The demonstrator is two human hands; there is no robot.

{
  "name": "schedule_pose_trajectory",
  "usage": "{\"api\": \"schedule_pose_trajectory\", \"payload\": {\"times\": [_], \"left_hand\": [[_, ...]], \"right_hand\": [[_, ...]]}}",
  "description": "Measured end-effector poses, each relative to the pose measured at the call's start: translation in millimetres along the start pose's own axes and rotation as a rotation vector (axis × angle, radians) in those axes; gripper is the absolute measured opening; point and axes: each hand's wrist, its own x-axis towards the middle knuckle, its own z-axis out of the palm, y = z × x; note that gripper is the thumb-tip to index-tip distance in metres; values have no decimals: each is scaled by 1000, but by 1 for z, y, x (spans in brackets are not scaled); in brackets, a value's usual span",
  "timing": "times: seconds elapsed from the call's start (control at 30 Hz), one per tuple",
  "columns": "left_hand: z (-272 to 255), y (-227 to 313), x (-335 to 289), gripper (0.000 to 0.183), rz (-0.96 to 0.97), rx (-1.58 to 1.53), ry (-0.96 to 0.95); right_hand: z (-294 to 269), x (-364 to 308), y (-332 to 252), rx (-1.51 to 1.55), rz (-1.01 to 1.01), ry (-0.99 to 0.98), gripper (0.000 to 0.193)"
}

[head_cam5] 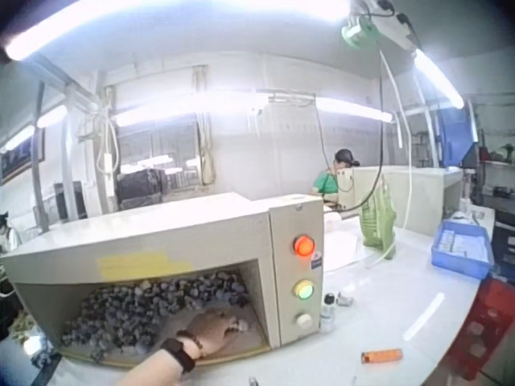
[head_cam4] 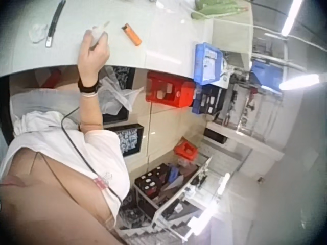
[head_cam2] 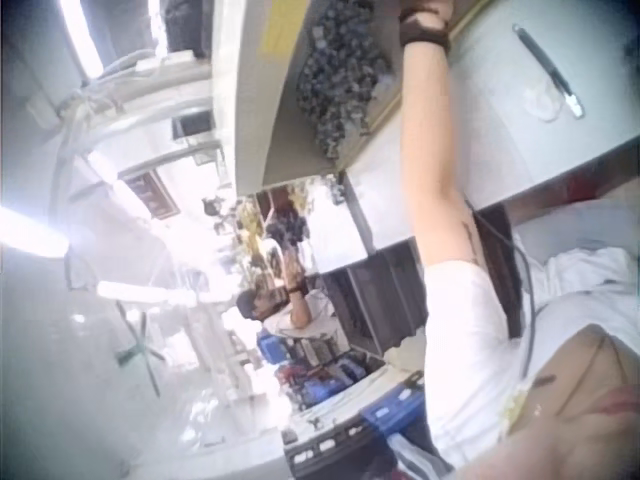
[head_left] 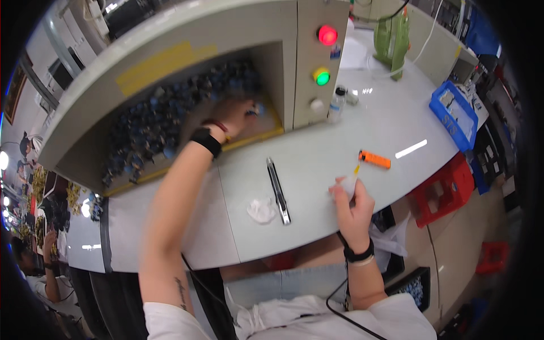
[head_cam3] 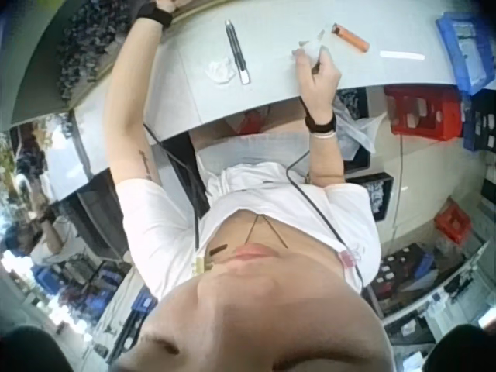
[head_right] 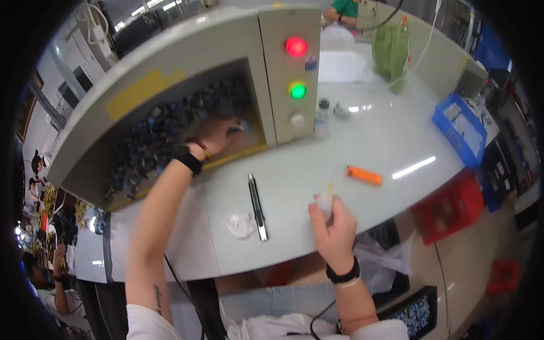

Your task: Gluing parts and assembling small plastic figurines at a factory workstation.

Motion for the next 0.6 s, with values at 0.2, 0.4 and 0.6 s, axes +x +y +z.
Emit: {"api": "schedule_pose_trajectory", "payload": {"times": [0.2,0.4,0.6], "left_hand": [[-75,41,-64,28,-188,-124,-71],[-99,114,-172,36,-364,-688,-111],[-83,179,-248,59,-971,-1631,309]], "right_hand": [[5,11,-7,81,41,49,16],[2,6,10,62,70,47,18],[-1,-11,-14,240,98,65,32]]}}
